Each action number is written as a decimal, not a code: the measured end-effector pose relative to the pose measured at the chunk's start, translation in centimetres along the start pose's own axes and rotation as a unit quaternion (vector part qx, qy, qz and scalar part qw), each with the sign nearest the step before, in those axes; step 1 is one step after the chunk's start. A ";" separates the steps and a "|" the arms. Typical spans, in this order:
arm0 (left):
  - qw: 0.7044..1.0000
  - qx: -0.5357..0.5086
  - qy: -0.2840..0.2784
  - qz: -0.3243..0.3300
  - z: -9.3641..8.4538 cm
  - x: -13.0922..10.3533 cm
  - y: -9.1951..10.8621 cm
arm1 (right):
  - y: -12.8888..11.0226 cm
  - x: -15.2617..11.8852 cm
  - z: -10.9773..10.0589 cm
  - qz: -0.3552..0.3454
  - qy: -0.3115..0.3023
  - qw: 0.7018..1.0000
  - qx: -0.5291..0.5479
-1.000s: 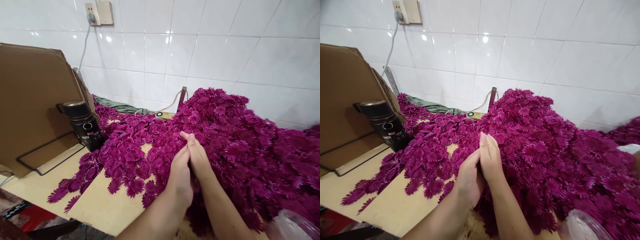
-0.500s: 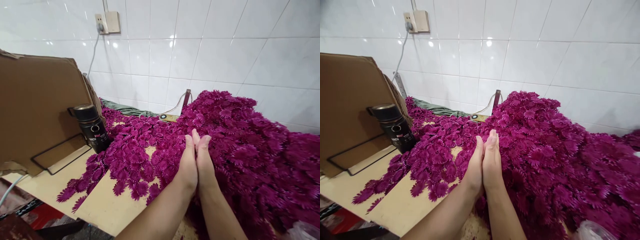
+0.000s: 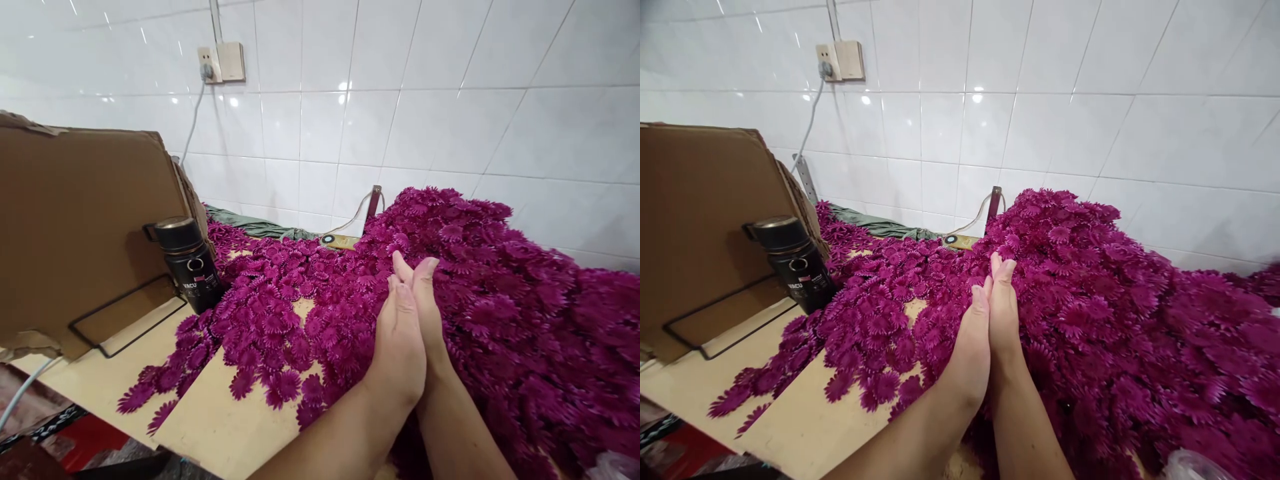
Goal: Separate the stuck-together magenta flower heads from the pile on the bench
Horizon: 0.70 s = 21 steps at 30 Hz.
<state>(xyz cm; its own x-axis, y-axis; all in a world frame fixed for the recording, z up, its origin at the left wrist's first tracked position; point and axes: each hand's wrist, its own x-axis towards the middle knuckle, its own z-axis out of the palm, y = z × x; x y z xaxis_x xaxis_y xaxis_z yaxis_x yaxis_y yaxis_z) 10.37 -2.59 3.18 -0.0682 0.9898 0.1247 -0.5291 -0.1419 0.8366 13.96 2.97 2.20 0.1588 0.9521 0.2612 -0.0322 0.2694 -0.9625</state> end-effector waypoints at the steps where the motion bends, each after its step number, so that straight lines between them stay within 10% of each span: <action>1: 1.000 -0.001 0.005 0.012 0.1 0.1 0.2 | 0.1 0.2 0.0 -0.016 0.000 1.000 -0.006; 15: 0.999 -0.025 0.035 0.027 0.6 0.6 0.3 | -2.4 1.4 0.7 0.021 0.023 0.999 0.008; 21: 0.984 -0.143 0.038 -0.102 -0.8 2.9 1.7 | -1.1 -1.8 1.5 -0.138 -0.077 0.977 -0.141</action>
<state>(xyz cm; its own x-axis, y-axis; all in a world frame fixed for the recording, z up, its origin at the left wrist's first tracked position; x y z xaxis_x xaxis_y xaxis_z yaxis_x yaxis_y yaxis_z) 8.64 0.07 4.56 0.0065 0.9968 -0.0803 -0.7538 0.0576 0.6545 12.21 1.16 2.91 -0.0285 0.8656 0.4999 0.2672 0.4885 -0.8307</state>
